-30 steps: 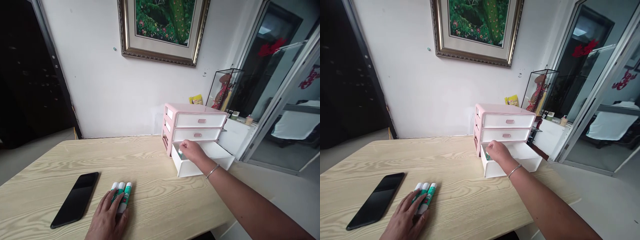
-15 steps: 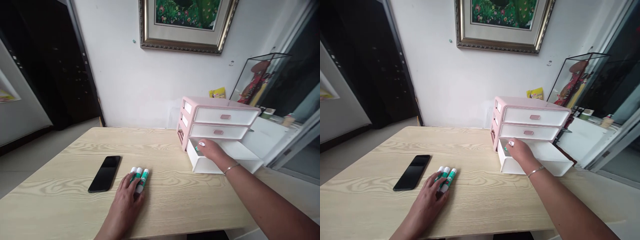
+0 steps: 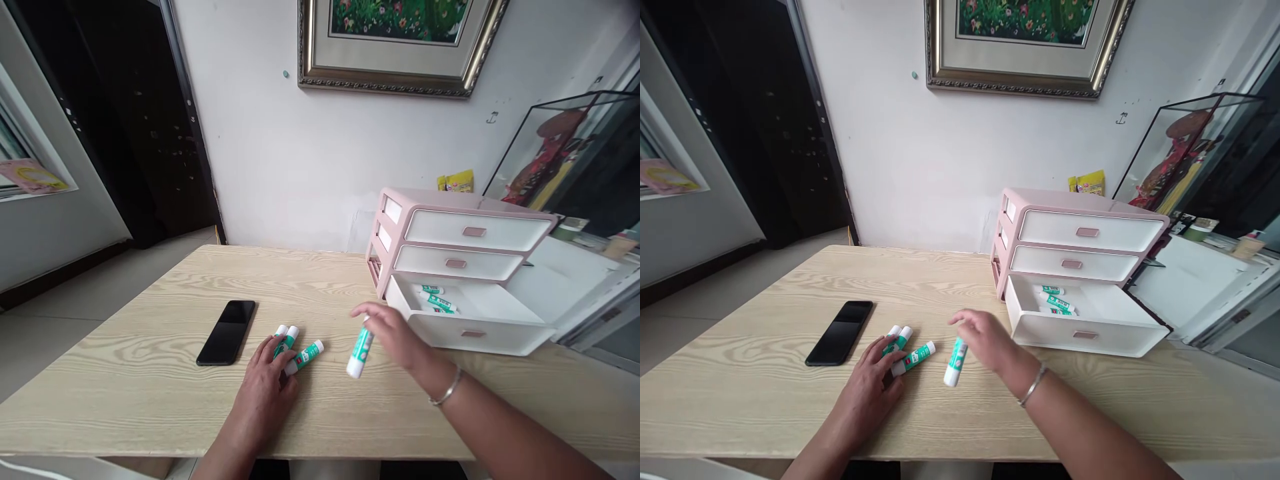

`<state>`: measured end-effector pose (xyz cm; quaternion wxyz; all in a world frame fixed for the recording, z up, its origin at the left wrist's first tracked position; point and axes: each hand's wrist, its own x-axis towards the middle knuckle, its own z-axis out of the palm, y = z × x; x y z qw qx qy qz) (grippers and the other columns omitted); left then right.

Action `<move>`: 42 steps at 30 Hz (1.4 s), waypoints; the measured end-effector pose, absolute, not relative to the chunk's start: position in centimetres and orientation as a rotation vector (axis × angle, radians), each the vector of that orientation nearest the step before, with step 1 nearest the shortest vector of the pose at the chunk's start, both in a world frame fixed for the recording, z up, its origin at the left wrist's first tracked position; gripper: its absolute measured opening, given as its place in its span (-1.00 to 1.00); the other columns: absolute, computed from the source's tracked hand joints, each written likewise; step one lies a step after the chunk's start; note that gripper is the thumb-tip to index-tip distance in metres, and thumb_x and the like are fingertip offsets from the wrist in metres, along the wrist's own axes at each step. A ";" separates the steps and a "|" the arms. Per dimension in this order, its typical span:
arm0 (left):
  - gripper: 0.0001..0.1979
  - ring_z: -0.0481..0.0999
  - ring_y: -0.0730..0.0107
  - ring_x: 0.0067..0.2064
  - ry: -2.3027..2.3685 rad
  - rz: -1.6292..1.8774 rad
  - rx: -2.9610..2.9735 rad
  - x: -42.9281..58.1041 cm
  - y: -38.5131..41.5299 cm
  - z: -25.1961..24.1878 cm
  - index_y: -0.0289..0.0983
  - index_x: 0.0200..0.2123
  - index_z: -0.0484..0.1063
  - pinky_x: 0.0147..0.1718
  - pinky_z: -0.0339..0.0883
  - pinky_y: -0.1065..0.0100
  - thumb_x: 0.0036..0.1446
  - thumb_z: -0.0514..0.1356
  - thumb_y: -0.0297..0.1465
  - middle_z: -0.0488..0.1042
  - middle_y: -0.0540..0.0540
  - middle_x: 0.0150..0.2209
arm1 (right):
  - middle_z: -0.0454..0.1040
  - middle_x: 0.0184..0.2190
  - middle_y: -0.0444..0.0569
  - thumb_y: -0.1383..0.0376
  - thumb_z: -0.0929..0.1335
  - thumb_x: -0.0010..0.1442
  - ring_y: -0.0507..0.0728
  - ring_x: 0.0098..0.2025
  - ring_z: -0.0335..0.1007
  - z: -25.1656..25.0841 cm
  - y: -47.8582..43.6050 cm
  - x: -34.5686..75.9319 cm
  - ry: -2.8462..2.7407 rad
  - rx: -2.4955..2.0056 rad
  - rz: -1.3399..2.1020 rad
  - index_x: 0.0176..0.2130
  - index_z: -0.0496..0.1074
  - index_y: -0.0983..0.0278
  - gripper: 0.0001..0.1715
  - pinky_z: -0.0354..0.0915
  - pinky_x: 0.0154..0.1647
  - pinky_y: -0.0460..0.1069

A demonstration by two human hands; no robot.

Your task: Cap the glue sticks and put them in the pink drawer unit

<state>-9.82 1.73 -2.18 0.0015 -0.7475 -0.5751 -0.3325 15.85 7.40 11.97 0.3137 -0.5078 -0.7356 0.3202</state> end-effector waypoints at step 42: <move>-0.67 0.46 -0.03 0.22 -1.805 -1.179 -2.236 -9.8 1.6 -2.2 -0.16 0.04 0.51 0.16 0.43 -0.09 0.20 0.24 -0.39 0.45 -0.26 0.20 | 0.52 -0.33 -0.04 0.11 0.28 0.25 0.15 -0.32 0.43 1.4 4.3 10.9 -1.701 -1.532 0.987 0.04 0.43 0.26 -0.55 0.27 -0.30 0.00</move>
